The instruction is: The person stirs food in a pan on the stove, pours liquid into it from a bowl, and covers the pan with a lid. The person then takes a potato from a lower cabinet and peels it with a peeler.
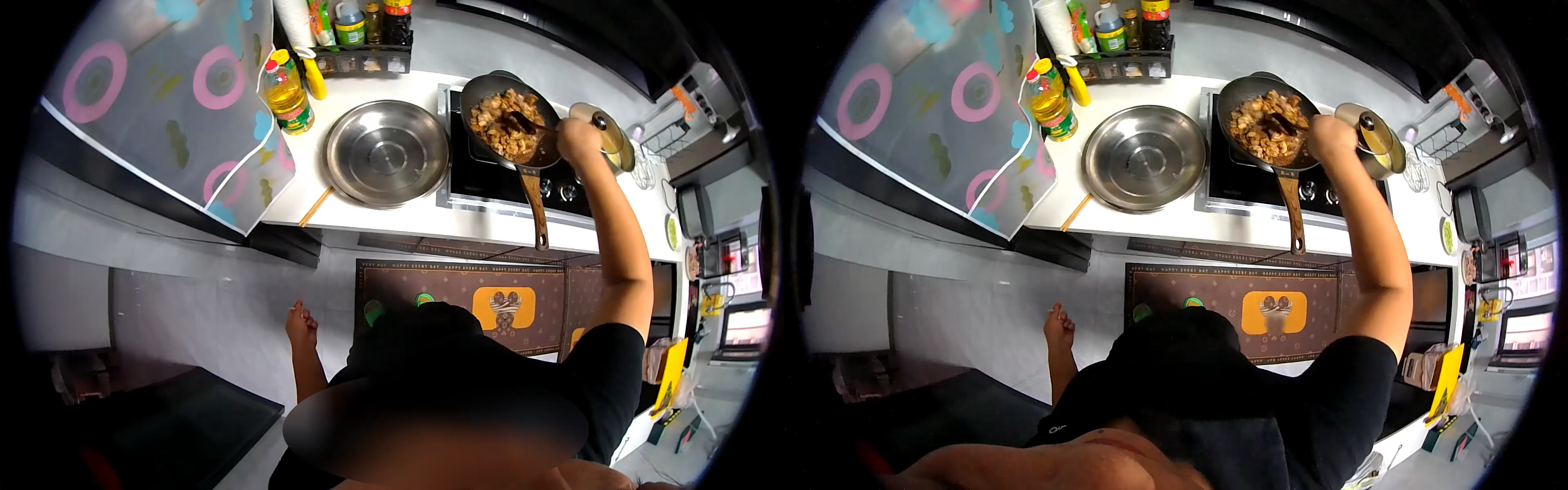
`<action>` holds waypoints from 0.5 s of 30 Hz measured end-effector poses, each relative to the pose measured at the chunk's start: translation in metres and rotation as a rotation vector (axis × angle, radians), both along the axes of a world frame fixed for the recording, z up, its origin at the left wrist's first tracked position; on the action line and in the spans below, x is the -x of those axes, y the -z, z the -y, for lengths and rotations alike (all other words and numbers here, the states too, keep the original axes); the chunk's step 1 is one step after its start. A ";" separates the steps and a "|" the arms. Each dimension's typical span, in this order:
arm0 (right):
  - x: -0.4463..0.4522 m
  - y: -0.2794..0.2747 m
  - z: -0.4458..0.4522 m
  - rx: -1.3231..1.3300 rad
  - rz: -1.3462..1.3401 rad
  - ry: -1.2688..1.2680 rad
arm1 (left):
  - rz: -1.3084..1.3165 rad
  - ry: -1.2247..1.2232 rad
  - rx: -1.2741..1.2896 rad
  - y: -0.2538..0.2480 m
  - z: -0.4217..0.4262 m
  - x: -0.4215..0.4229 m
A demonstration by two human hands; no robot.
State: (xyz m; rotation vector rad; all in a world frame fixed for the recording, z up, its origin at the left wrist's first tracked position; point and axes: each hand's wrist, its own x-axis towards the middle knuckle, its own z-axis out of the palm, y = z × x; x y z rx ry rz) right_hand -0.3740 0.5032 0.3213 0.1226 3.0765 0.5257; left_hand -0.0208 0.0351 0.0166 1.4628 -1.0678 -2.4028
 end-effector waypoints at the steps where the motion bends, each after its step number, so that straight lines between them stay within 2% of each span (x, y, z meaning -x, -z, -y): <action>1: 0.000 -0.010 -0.003 0.010 0.000 0.027 | 0.005 -0.011 -0.001 0.003 -0.001 -0.003; 5: 0.021 0.002 -0.020 0.053 -0.202 -0.083 | 0.029 -0.015 0.003 0.010 -0.003 -0.001; 8: 0.042 0.045 -0.030 -0.051 -0.160 -0.153 | 0.029 0.000 -0.015 0.002 -0.009 0.010; 9: 0.037 0.050 -0.030 -0.010 -0.132 -0.150 | 0.024 0.003 -0.022 -0.001 -0.007 0.013; 12: 0.019 0.049 -0.039 -0.030 -0.069 -0.235 | -0.023 0.026 -0.031 0.008 -0.002 0.017; 15: -0.010 0.020 -0.044 -0.085 -0.016 -0.325 | 0.020 0.041 -0.008 0.007 -0.005 0.024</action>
